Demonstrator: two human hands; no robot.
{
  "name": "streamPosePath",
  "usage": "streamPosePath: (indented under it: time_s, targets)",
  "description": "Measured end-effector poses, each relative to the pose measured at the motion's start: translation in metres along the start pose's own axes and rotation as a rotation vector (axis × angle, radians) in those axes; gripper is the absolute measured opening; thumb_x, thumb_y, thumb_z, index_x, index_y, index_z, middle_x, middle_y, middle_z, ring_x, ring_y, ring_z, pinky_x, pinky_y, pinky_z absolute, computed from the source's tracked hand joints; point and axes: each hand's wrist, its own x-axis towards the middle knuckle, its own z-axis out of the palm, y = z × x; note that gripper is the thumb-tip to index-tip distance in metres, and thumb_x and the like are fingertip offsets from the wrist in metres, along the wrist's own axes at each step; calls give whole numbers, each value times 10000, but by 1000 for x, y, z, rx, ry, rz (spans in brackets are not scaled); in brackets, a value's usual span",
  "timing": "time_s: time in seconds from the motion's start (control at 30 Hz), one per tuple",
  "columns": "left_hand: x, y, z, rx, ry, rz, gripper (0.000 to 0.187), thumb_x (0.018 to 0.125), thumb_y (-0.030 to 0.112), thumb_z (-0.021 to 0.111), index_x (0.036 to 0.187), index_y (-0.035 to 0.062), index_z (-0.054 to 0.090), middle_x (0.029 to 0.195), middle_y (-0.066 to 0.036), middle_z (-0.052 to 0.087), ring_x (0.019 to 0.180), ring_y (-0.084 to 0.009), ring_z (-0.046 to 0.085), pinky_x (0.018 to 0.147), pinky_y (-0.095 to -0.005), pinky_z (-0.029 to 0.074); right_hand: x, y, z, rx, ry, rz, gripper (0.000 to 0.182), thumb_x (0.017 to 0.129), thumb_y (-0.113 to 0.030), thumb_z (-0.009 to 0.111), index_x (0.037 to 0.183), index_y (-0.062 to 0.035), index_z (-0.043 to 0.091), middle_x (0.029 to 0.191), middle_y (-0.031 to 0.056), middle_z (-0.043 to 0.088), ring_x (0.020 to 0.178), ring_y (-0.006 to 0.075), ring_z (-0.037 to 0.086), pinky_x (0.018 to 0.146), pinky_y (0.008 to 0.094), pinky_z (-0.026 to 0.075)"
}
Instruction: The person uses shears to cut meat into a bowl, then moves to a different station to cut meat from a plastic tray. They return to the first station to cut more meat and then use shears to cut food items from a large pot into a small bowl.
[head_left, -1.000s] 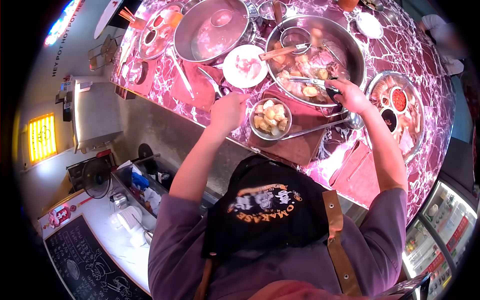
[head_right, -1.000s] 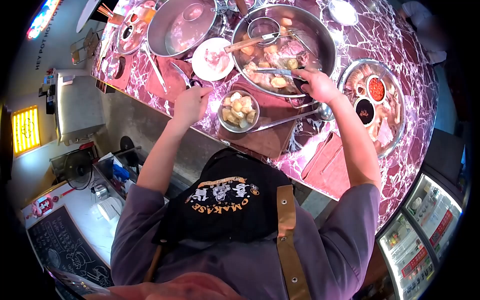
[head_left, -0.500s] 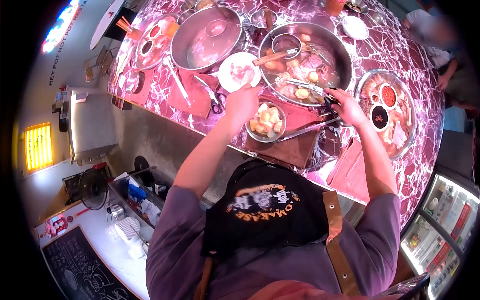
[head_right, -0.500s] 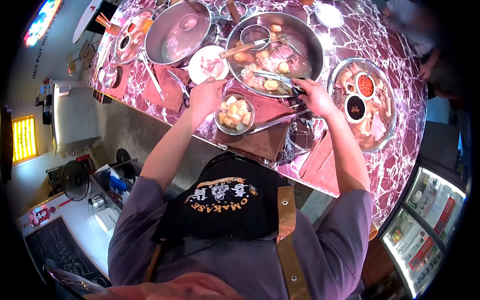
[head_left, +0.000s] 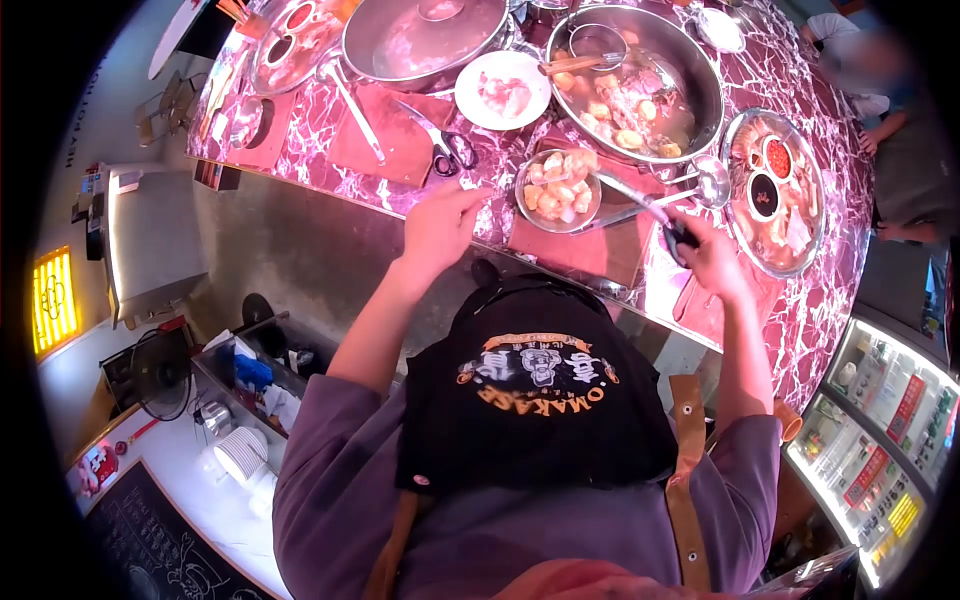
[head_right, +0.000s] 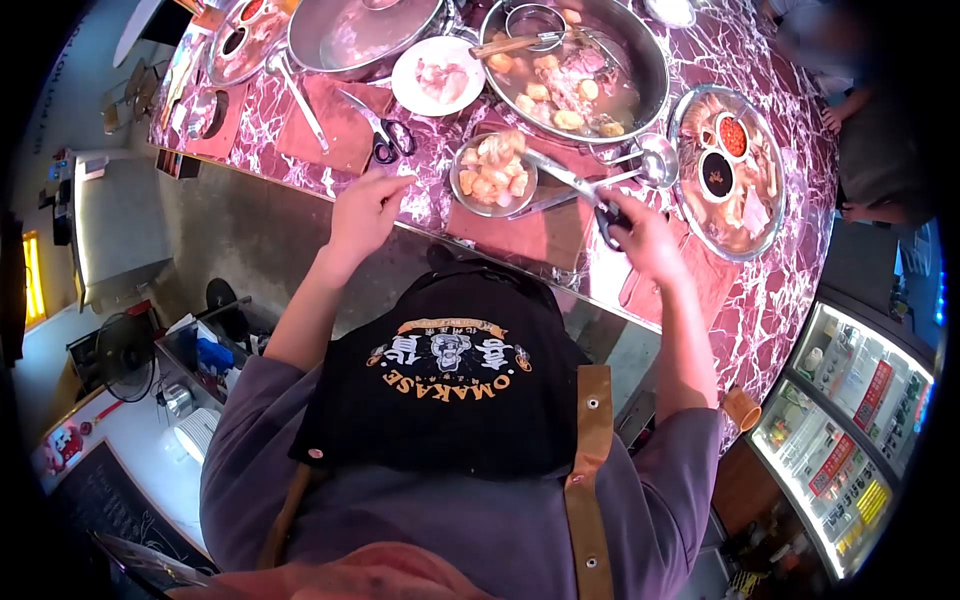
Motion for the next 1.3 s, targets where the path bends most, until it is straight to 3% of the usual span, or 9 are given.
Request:
streamPosePath:
  time_s: [0.1, 0.3, 0.53, 0.73, 0.8, 0.9, 1.03, 1.17, 1.3]
  targets:
    - [-19, -18, 8, 18, -53, -44, 205, 886, 133, 654, 1057, 172, 760, 841, -99, 603, 777, -322, 646, 663, -429, 514, -6, 1, 40, 119, -134, 233, 576, 829, 83, 630, 1382, -71, 572, 1084, 108, 699, 925, 152, 651, 850, 304, 523]
    - [-18, -30, 17, 75, -1, 16, 209, 874, 107, 656, 1046, 158, 761, 858, -80, 614, 771, -299, 646, 649, -407, 511, -17, 11, 78, 141, -7, 261, 533, 849, 21, 633, 1374, -51, 571, 1077, 129, 717, 966, 176, 688, 866, 310, 528]
    - [-2, -42, 67, 22, 30, 63, 215, 882, 121, 646, 1066, 153, 751, 876, -80, 625, 803, -316, 654, 667, -424, 519, -30, -31, 90, -90, 46, 200, 529, 819, -9, 644, 1343, -45, 583, 1121, 218, 695, 1050, 328, 691, 918, 377, 520]
    - [-18, -68, 113, -433, -51, -154, 247, 914, 124, 630, 1138, 88, 729, 983, -108, 712, 893, -283, 693, 784, -364, 545, -54, -67, 81, -153, 100, 179, 545, 788, -123, 690, 1316, -47, 580, 1133, 220, 683, 1010, 367, 680, 907, 412, 525]
    - [-25, -79, 122, -731, -113, -270, 268, 930, 101, 635, 1177, 33, 711, 1064, -111, 734, 922, -198, 691, 851, -304, 524, -64, -69, 69, -318, 90, 162, 587, 760, -190, 720, 1310, -70, 555, 1173, 197, 652, 1054, 386, 648, 923, 453, 515]
    - [-23, -75, 113, -786, -197, -344, 260, 941, 79, 626, 1178, 5, 704, 1077, -88, 735, 947, -141, 667, 872, -279, 509, -65, -67, 60, -503, 138, 93, 582, 750, -204, 723, 1293, -91, 547, 1149, 184, 629, 1072, 396, 624, 940, 480, 498]
    - [-20, -67, 109, -788, -257, -323, 249, 953, 52, 625, 1186, 14, 705, 971, -18, 716, 820, -64, 601, 723, -234, 490, -33, -59, 65, -646, 107, 51, 677, 725, -191, 736, 1354, -133, 491, 1129, 176, 605, 1104, 405, 594, 967, 485, 482]
    - [-15, -57, 124, -714, -254, -349, 243, 956, 51, 616, 1177, 8, 705, 917, -14, 709, 768, -56, 585, 679, -231, 478, -1, -35, 86, -554, 95, -33, 576, 761, -107, 684, 1321, -104, 548, 1153, 187, 630, 1087, 385, 624, 905, 474, 512]
    - [-17, -58, 134, -673, -136, -378, 236, 960, 52, 605, 1168, 1, 704, 839, -3, 678, 672, -50, 547, 602, -233, 448, -6, -23, 73, -515, 64, -71, 461, 786, -87, 665, 1243, -127, 621, 985, 167, 681, 913, 373, 683, 781, 475, 548]
